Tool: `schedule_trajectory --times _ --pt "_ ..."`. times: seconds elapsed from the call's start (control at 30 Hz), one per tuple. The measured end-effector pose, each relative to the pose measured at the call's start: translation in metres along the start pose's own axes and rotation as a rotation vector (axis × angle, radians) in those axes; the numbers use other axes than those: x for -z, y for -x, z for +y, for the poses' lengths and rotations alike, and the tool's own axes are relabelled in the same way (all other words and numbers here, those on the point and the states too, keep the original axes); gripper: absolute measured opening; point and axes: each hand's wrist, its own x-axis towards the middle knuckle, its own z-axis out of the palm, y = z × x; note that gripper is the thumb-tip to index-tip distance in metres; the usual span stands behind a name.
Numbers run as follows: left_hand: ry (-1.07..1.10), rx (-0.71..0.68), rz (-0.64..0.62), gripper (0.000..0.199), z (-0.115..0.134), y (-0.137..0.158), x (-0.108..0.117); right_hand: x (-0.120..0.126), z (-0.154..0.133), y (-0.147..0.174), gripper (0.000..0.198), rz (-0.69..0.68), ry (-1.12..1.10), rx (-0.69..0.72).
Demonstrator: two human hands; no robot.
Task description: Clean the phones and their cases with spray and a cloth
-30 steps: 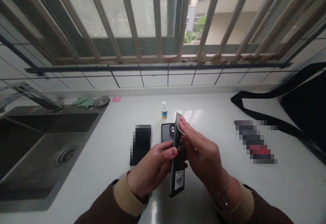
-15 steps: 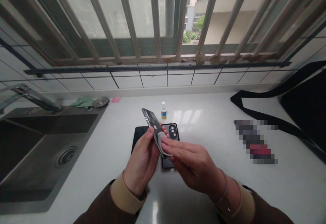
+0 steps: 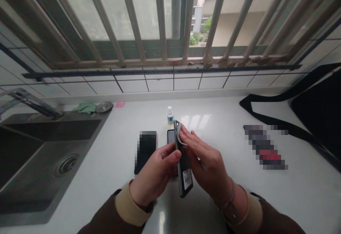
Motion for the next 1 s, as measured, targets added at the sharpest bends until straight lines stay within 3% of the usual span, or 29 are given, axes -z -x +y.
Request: schedule_trajectory --times 0.13,0.27,0.53,0.8,1.0 --pt "-0.073 0.044 -0.054 0.057 -0.001 0.002 -0.001 0.002 0.001 -0.003 0.05 0.093 -0.039 -0.149" --pt "-0.041 -0.02 0.023 0.05 0.002 0.0 -0.003 0.0 0.002 -0.005 0.04 0.062 -0.095 -0.258" --pt "-0.007 -0.19 0.231 0.031 0.007 -0.006 0.001 -0.008 -0.002 0.0 0.038 -0.069 -0.226 -0.196" --pt "0.068 -0.355 0.421 0.027 0.013 -0.009 0.005 -0.002 -0.01 -0.005 0.031 -0.109 -0.102 -0.319" --pt "0.031 -0.325 0.419 0.047 0.017 -0.006 -0.003 -0.004 -0.003 -0.007 0.036 -0.097 -0.152 -0.507"
